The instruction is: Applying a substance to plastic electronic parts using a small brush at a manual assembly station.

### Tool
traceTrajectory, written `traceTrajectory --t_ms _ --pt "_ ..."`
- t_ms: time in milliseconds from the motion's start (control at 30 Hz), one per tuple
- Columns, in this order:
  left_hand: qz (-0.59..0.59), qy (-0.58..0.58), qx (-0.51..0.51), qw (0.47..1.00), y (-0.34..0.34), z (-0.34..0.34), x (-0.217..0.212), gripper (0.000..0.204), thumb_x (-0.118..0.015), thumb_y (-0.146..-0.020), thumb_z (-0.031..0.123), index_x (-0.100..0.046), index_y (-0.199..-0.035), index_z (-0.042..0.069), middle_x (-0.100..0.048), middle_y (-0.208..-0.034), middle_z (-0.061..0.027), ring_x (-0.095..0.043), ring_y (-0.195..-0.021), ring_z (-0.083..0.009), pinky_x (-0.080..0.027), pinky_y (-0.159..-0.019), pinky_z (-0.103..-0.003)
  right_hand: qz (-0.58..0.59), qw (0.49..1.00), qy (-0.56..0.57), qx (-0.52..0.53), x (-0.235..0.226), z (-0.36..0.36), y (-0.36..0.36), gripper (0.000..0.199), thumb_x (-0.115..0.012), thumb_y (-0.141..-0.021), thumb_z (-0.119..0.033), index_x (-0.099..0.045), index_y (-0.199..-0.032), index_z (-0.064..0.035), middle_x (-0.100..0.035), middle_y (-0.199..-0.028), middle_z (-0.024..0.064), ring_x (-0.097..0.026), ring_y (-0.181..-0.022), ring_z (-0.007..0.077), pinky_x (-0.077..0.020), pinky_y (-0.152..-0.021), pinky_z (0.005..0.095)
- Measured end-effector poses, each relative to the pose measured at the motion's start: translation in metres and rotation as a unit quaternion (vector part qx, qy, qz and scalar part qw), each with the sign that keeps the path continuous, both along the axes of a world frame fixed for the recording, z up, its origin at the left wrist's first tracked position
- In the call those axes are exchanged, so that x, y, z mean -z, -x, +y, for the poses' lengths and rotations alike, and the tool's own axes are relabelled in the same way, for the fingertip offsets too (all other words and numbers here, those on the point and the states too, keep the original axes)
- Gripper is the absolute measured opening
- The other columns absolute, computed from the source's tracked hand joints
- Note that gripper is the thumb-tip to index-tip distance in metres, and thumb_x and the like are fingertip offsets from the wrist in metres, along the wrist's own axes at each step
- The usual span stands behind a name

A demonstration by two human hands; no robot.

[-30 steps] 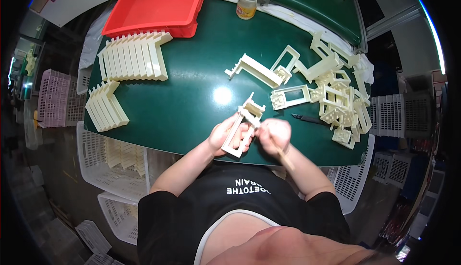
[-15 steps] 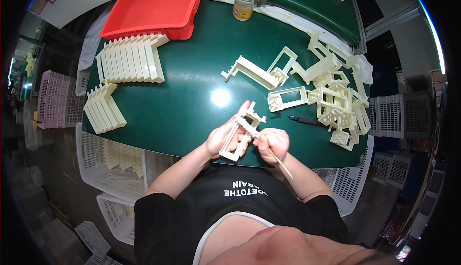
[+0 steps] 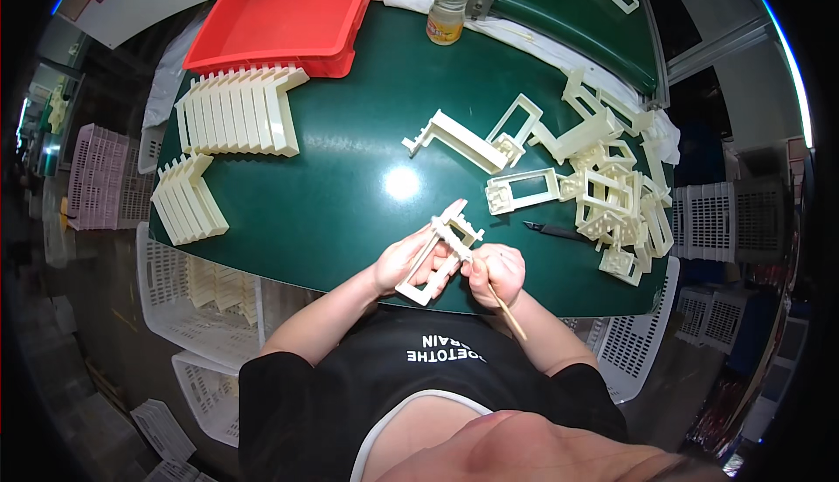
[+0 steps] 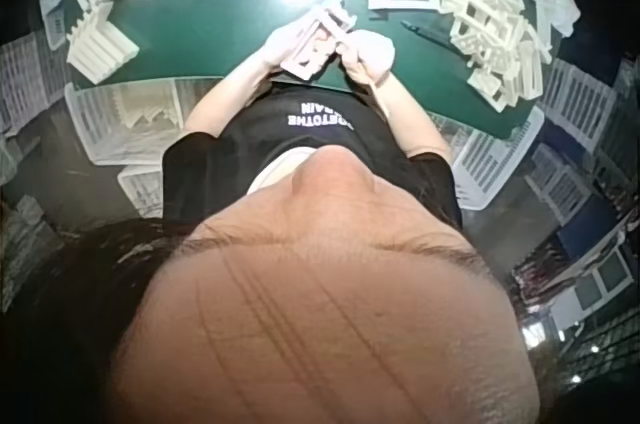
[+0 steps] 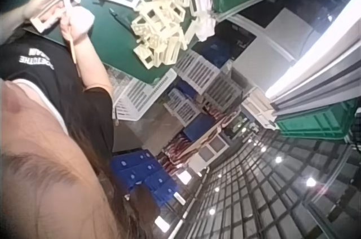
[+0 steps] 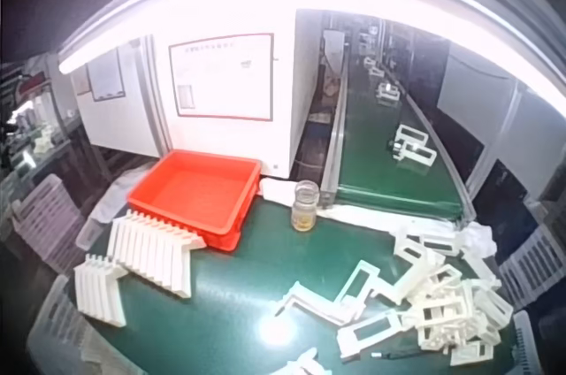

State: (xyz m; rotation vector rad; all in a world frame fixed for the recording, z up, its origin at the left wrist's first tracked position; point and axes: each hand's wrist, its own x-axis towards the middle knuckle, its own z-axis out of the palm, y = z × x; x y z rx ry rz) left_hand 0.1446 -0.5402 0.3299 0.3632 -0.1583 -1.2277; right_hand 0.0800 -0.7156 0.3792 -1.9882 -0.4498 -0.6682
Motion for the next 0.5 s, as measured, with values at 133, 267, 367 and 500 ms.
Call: traceTrajectory --t_ms 133,267,367,500 --pt "0.013 -0.015 -0.035 0.999 0.001 0.002 -0.003 0.042 -0.025 -0.102 0.036 -0.031 -0.134 0.009 -0.056 -0.101 -0.0179 -0.061 -0.073 -0.0263 -0.054 -0.06 -0.036 0.021 1.0 -0.02 0.006 0.008 0.011 0.005 0.018 -0.057 -0.082 0.0 -0.051 -0.065 -0.0026 -0.057 -0.058 0.0072 -0.058 -0.048 0.0233 -0.0475 -0.046 0.0324" --pt "0.03 0.006 -0.043 0.999 0.001 0.002 -0.004 0.042 -0.024 -0.102 0.038 -0.032 -0.133 0.01 -0.057 -0.103 -0.0179 -0.062 -0.073 -0.0264 -0.054 -0.06 -0.037 0.038 0.998 -0.046 -0.005 0.009 0.005 0.002 0.022 -0.055 -0.084 -0.004 -0.051 -0.063 -0.0038 -0.058 -0.058 0.0065 -0.06 -0.049 0.0223 -0.0485 -0.046 0.0312" --pt "0.062 -0.021 -0.019 0.998 0.001 0.002 -0.007 0.042 -0.023 -0.102 0.038 -0.032 -0.133 0.01 -0.058 -0.1 -0.0187 -0.061 -0.071 -0.0265 -0.054 -0.06 -0.037 -0.024 1.0 -0.016 0.004 0.013 0.005 -0.001 0.022 -0.054 -0.085 -0.005 -0.05 -0.063 -0.0039 -0.059 -0.059 0.0068 -0.06 -0.049 0.0219 -0.0479 -0.045 0.0313" --pt "0.055 0.006 -0.031 0.998 0.002 0.004 0.0 0.043 -0.025 -0.102 0.037 -0.031 -0.135 0.011 -0.057 -0.101 -0.0196 -0.061 -0.073 -0.0281 -0.054 -0.063 -0.04 -0.002 1.0 -0.016 0.007 0.013 0.005 0.002 0.021 -0.055 -0.085 -0.004 -0.052 -0.065 -0.0033 -0.059 -0.058 0.0066 -0.059 -0.048 0.0216 -0.0482 -0.046 0.0314"
